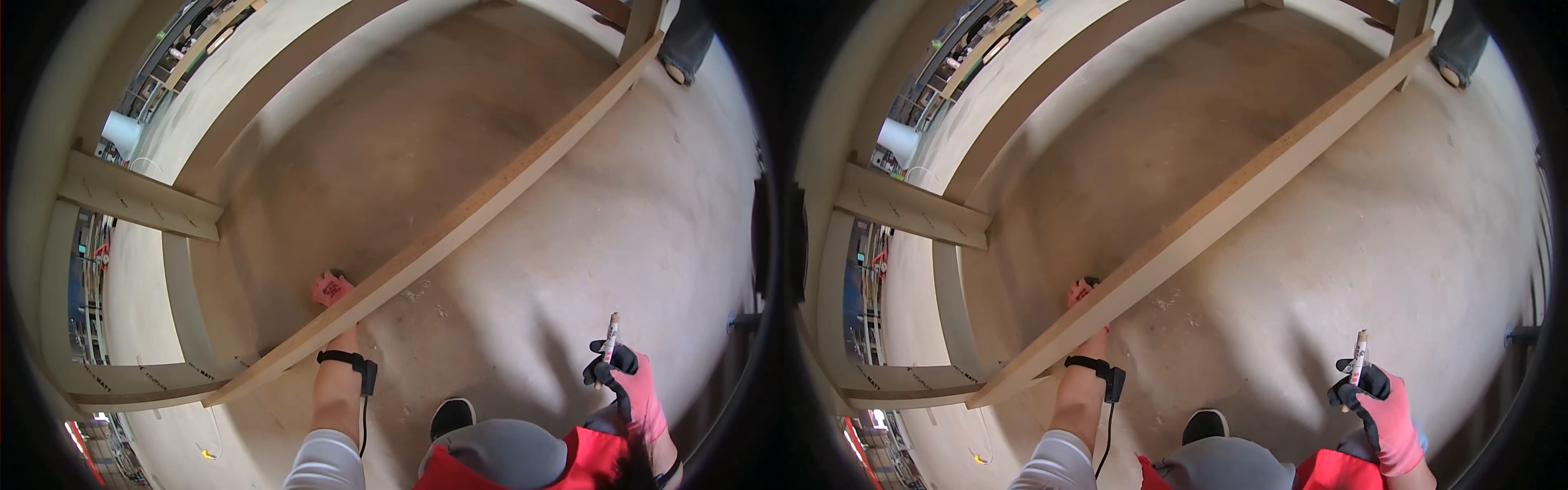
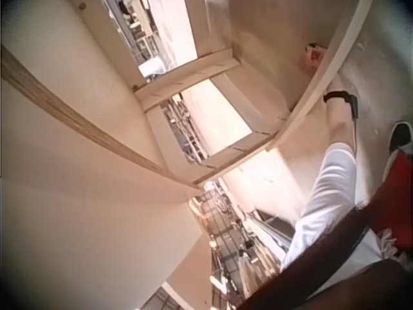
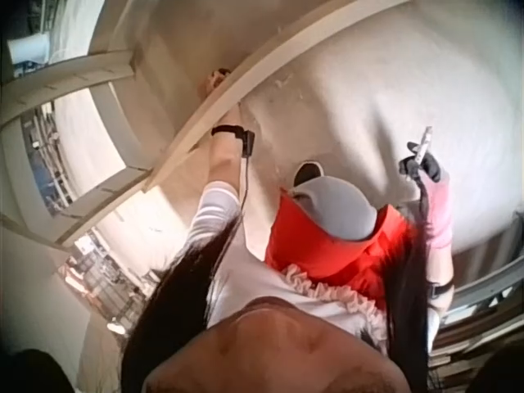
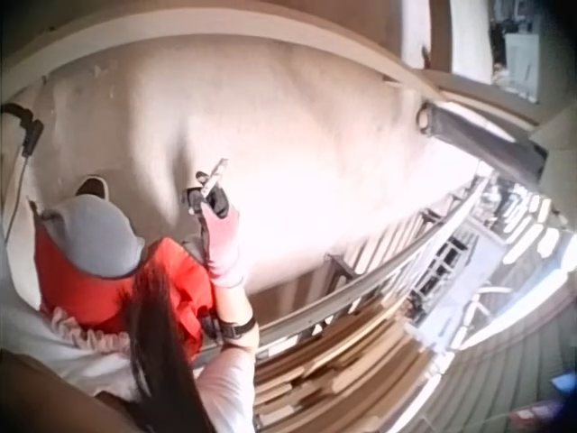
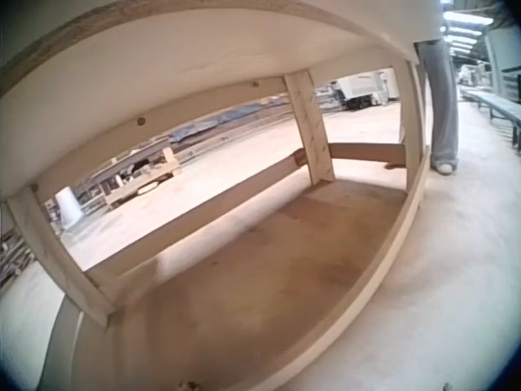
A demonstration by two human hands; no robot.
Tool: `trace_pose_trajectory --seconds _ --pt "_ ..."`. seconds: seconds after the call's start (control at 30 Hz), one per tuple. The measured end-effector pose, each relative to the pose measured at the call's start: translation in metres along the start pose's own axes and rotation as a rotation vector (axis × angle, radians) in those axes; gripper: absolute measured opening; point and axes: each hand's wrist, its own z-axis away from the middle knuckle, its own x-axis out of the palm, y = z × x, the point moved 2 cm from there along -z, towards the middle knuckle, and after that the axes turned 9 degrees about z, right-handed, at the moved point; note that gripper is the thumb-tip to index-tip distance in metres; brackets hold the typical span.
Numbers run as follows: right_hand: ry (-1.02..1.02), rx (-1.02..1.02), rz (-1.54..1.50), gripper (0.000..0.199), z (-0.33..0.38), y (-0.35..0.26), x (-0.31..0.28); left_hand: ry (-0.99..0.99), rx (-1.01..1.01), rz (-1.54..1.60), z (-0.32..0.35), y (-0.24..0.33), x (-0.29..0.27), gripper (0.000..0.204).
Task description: Wiping a wooden panel, moving it, selecting small metal bracket accessories from a box, and prepping the panel pieces.
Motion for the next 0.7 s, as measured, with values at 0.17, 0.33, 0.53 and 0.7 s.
trace_pose_trajectory --seconds 0.17,0.33,0.53,0.7 --pt "-0.015 -0.031 0.008 0.031 0.001 -0.006 0.007 0.077 0.017 -0.459 -0.012 -0.036 -0.037 0.030" --pt "0.050 -0.003 0.003 0.033 0.000 0.000 0.006 -0.269 0.057 -0.768 -0.021 0.026 -0.012 0.035" --pt "0.025 -0.015 0.068 0.030 -0.001 -0.007 0.005 -0.276 -0.026 -0.780 -0.025 0.044 -0.015 0.034" --pt "0.009 -0.015 0.069 0.029 -0.001 -0.010 0.008 -0.139 0.063 -0.811 -0.024 0.027 -0.014 0.039"
